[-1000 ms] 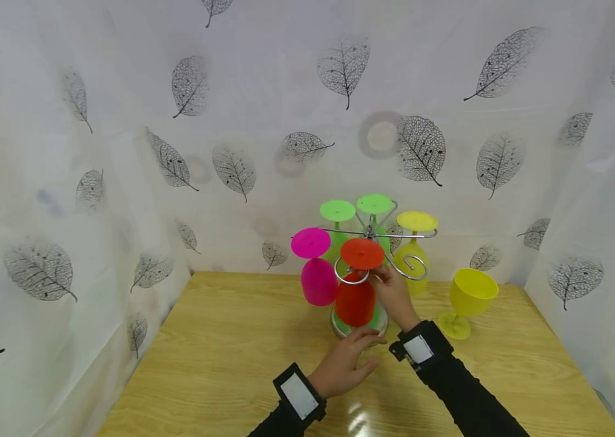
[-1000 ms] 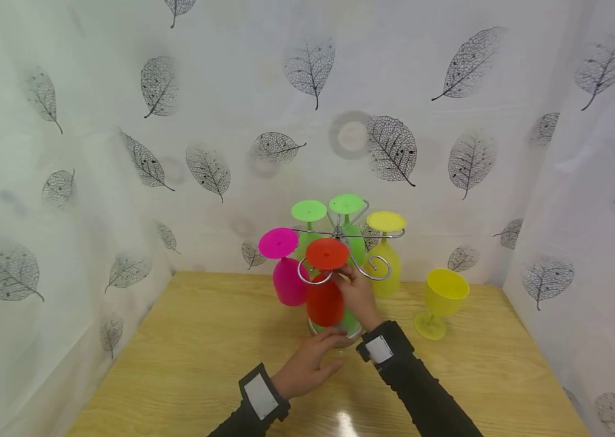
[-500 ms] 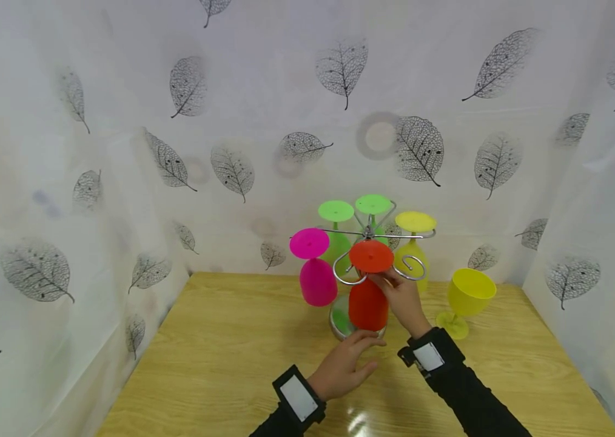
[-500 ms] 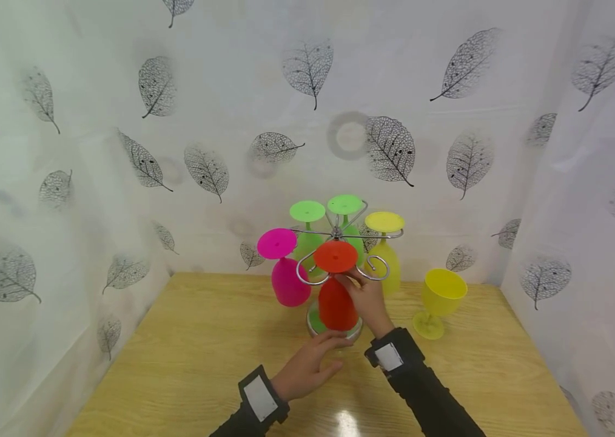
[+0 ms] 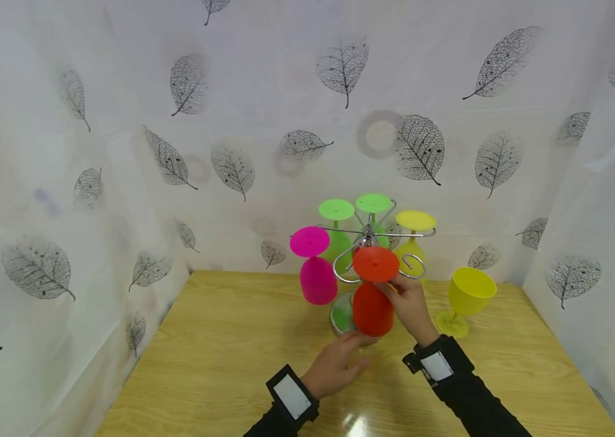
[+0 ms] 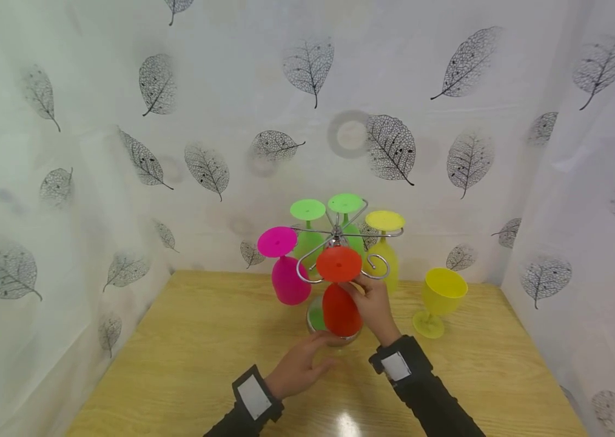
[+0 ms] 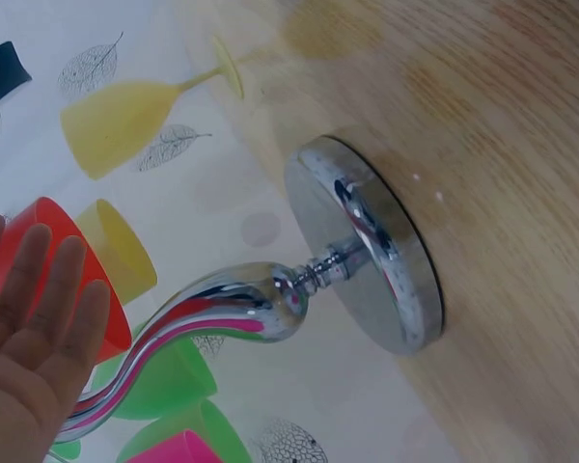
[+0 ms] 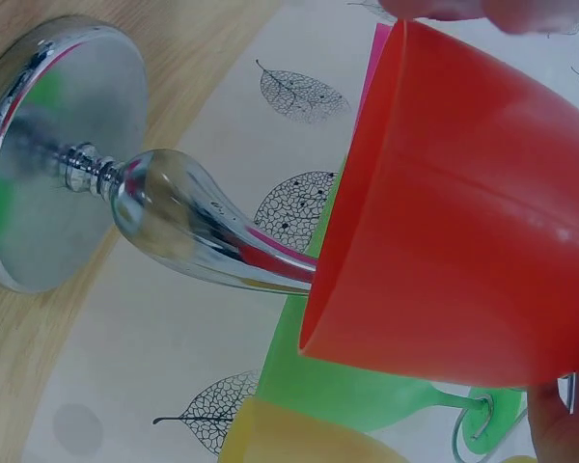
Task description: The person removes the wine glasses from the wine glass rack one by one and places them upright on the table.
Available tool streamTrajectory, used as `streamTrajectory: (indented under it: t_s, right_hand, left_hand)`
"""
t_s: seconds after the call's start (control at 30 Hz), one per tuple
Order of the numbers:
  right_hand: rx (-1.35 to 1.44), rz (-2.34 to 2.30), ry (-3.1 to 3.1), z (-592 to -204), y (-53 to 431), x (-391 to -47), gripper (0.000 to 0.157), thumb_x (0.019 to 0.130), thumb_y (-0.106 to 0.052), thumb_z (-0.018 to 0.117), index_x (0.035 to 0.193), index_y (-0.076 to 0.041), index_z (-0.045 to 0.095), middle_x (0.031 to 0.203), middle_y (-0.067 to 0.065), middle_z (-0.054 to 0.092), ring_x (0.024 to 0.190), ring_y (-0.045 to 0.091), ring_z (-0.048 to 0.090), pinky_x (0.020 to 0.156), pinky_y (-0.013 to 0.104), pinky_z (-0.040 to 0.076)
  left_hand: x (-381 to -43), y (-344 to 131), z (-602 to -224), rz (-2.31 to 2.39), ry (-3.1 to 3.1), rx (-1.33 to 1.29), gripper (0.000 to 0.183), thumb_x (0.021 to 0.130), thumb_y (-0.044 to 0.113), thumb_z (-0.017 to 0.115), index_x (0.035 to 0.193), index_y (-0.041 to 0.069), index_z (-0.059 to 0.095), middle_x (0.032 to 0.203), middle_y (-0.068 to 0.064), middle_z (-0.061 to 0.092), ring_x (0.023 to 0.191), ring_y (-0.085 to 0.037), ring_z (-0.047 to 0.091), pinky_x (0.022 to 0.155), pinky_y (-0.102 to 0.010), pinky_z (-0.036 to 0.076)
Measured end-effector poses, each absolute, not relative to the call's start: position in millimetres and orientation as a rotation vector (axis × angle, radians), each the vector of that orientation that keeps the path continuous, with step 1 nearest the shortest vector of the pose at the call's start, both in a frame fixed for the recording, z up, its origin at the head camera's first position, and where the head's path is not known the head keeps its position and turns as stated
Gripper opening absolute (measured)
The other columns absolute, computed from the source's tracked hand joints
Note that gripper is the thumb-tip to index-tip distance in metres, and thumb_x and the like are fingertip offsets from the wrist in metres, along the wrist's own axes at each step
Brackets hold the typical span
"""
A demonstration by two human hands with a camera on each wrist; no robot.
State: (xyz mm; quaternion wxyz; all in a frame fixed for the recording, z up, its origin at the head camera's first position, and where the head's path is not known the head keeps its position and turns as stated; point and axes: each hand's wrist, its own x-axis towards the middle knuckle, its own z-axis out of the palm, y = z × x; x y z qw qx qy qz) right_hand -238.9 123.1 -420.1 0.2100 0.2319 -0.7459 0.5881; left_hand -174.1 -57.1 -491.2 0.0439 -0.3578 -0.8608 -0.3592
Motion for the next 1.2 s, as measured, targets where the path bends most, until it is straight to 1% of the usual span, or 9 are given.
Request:
streamTrajectory:
  t_s: [0.13, 0.3, 0.4, 0.5, 0.6, 0.67, 0.83, 1.03, 1.2]
  right_hand:
    - [0.616, 1.594, -2.098, -420, 125, -231, 0.018, 0.085, 0.001, 0.064, 0.101, 0.007, 0.069, 0.092, -0.026, 0.063, 0.089, -0.004, 0.064, 0.081, 0.010, 0.050]
    - [0.661, 1.558, -2.100, -421, 129, -218, 0.014, 0.083, 0.009, 0.062, 0.095, 0.009, 0.069, 0.091, -0.024, 0.063, 0.087, -0.005, 0.062, 0.081, 0.009, 0.049]
    - [0.706, 1.562, -2.074, -424, 132, -210, 0.014, 0.081, 0.013, 0.060, 0.094, 0.011, 0.067, 0.091, -0.027, 0.063, 0.085, -0.008, 0.059, 0.080, 0.009, 0.048]
    - [0.725, 1.547, -2.063, -428, 135, -202, 0.015, 0.081, 0.014, 0.059, 0.094, 0.010, 0.067, 0.090, -0.028, 0.063, 0.080, -0.007, 0.057, 0.079, 0.009, 0.048]
    - [0.731, 1.530, -2.074, -433, 137, -197, 0.017, 0.082, 0.014, 0.059, 0.095, 0.007, 0.068, 0.090, -0.026, 0.063, 0.080, -0.006, 0.057, 0.080, 0.009, 0.047]
    - [0.737, 1.536, -2.090, -438, 138, -195, 0.018, 0.082, 0.014, 0.058, 0.095, 0.006, 0.068, 0.090, -0.026, 0.063, 0.081, -0.007, 0.058, 0.081, 0.009, 0.047]
    - [0.744, 1.552, -2.140, -449, 134, -195, 0.016, 0.081, 0.014, 0.059, 0.094, 0.009, 0.067, 0.092, -0.026, 0.063, 0.086, -0.010, 0.059, 0.079, 0.010, 0.049]
    - [0.773, 1.588, -2.181, -458, 129, -195, 0.015, 0.081, 0.010, 0.063, 0.095, 0.012, 0.067, 0.093, -0.025, 0.064, 0.088, -0.010, 0.060, 0.079, 0.011, 0.051]
    - [0.801, 1.633, -2.190, -461, 128, -193, 0.015, 0.083, 0.006, 0.063, 0.096, 0.012, 0.067, 0.095, -0.025, 0.063, 0.090, -0.010, 0.060, 0.077, 0.013, 0.052]
  left_hand:
    - [-175, -59, -489, -1.037, -2.517, -1.075, 0.030, 0.094, 0.020, 0.056, 0.123, 0.016, 0.056, 0.125, 0.000, 0.060, 0.114, -0.013, 0.058, 0.095, -0.026, 0.050]
    - [-174, -60, -476, -0.968, -2.398, -0.970, 0.024, 0.085, 0.010, 0.064, 0.108, 0.012, 0.060, 0.105, 0.000, 0.065, 0.094, -0.011, 0.064, 0.081, -0.016, 0.052]
    - [-173, -60, -466, -0.879, -2.291, -0.882, 0.022, 0.080, 0.009, 0.069, 0.099, 0.010, 0.058, 0.091, 0.000, 0.062, 0.081, -0.010, 0.060, 0.071, -0.012, 0.050]
    - [-174, -61, -456, -0.761, -2.154, -0.814, 0.023, 0.077, 0.011, 0.070, 0.094, 0.008, 0.054, 0.085, -0.002, 0.056, 0.077, -0.010, 0.053, 0.066, -0.012, 0.046]
    - [-175, -62, -443, -0.680, -2.013, -0.829, 0.022, 0.083, 0.015, 0.066, 0.097, 0.005, 0.052, 0.091, -0.006, 0.052, 0.084, -0.015, 0.050, 0.072, -0.017, 0.047]
    - [-175, -63, -433, -0.617, -1.947, -0.874, 0.025, 0.087, 0.019, 0.061, 0.105, 0.003, 0.052, 0.101, -0.009, 0.053, 0.093, -0.018, 0.050, 0.081, -0.021, 0.047]
    - [-177, -62, -415, -0.372, -1.914, -1.016, 0.045, 0.089, 0.023, 0.064, 0.129, 0.004, 0.053, 0.130, -0.011, 0.058, 0.121, -0.021, 0.053, 0.106, -0.028, 0.043]
    - [-176, -60, -413, -0.199, -2.004, -1.072, 0.051, 0.077, 0.014, 0.076, 0.126, 0.009, 0.060, 0.124, -0.003, 0.064, 0.120, -0.014, 0.057, 0.102, -0.028, 0.045]
    - [-174, -59, -418, -0.164, -2.049, -1.093, 0.048, 0.075, 0.011, 0.077, 0.121, 0.013, 0.065, 0.118, 0.001, 0.067, 0.115, -0.011, 0.060, 0.101, -0.024, 0.045]
